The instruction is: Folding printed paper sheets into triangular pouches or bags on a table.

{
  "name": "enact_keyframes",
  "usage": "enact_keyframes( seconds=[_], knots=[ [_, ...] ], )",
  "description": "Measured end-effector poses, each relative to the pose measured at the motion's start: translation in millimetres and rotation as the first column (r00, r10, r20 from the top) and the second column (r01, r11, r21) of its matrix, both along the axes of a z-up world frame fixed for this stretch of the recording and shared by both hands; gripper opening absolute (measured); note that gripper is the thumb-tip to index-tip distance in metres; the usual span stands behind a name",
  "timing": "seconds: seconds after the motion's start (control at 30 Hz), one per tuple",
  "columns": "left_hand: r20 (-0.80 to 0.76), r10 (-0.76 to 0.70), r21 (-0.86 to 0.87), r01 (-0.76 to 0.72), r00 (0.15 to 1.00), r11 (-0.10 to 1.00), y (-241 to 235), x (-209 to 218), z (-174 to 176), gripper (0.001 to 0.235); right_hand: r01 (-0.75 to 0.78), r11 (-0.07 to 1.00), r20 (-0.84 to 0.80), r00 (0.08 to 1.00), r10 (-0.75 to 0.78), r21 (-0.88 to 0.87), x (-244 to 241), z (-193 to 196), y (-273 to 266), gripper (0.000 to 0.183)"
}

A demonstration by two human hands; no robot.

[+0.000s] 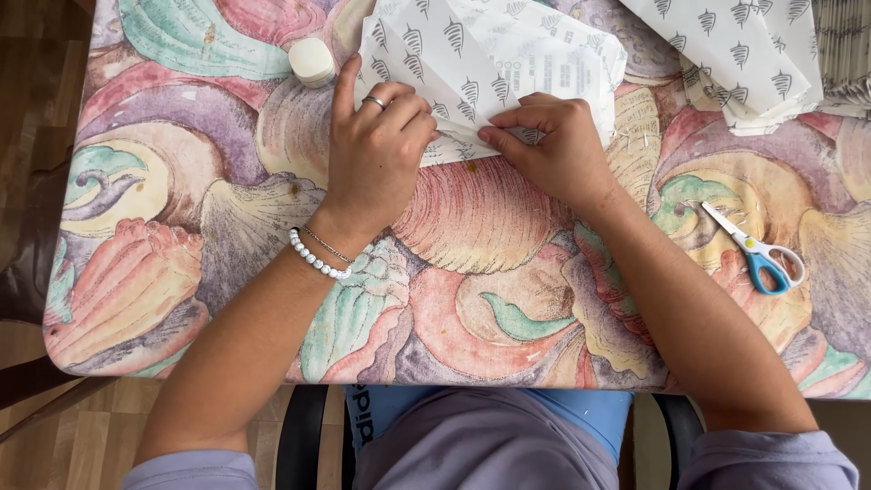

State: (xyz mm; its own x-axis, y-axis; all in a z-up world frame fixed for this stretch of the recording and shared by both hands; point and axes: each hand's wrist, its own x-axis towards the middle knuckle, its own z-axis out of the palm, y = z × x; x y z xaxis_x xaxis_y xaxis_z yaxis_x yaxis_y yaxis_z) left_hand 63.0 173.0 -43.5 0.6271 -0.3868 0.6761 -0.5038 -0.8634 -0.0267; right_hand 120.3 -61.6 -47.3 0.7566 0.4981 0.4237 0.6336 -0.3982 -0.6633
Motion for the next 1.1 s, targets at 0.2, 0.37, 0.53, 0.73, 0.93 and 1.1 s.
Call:
enact_keyframes(
  seconds=[0.2, 0.37, 0.53, 0.73, 0.93, 1.1],
  knots=[
    [-0.002, 0.091, -0.006, -0.091, 0.996, 0.996, -7, -7, 19, 0.072, 0.051, 0.999, -0.049, 0.998, -0.05, 0.005, -2, 2, 0, 0.033],
    [-0.143, -0.029, 0.134, 0.049, 0.989, 0.99, -10, -9, 10, 0.054, 0.14, 0.986, -0.14, 0.982, -0.127, 0.086, 3, 6, -7, 0.066],
    [-0.22, 0.048, 0.311, 0.023, 0.974, 0.95, -19, 1, -3, 0.065, 0.318, 0.94, 0.071, 0.942, -0.328, 0.123, -17, 29, -49, 0.08],
    [-0.23, 0.01, 0.17, 0.03, 0.973, 0.985, -24, -14, -4, 0.049, 0.304, 0.952, 0.595, 0.773, -0.22, -0.042, -115, 5, -115, 0.049],
    [-0.613, -0.478, -0.777, -0.373, 0.629, 0.506, -45, -54, 18, 0.065, -0.084, 0.996, 0.518, 0.851, 0.09, -0.035, -188, -3, -94, 0.034],
    [-0.568, -0.655, -0.606, -0.792, 0.498, -0.077, -72, -95, 65, 0.094, -0.147, 0.989, 0.444, 0.885, 0.138, -0.016, -200, -23, -96, 0.039]
  ],
)
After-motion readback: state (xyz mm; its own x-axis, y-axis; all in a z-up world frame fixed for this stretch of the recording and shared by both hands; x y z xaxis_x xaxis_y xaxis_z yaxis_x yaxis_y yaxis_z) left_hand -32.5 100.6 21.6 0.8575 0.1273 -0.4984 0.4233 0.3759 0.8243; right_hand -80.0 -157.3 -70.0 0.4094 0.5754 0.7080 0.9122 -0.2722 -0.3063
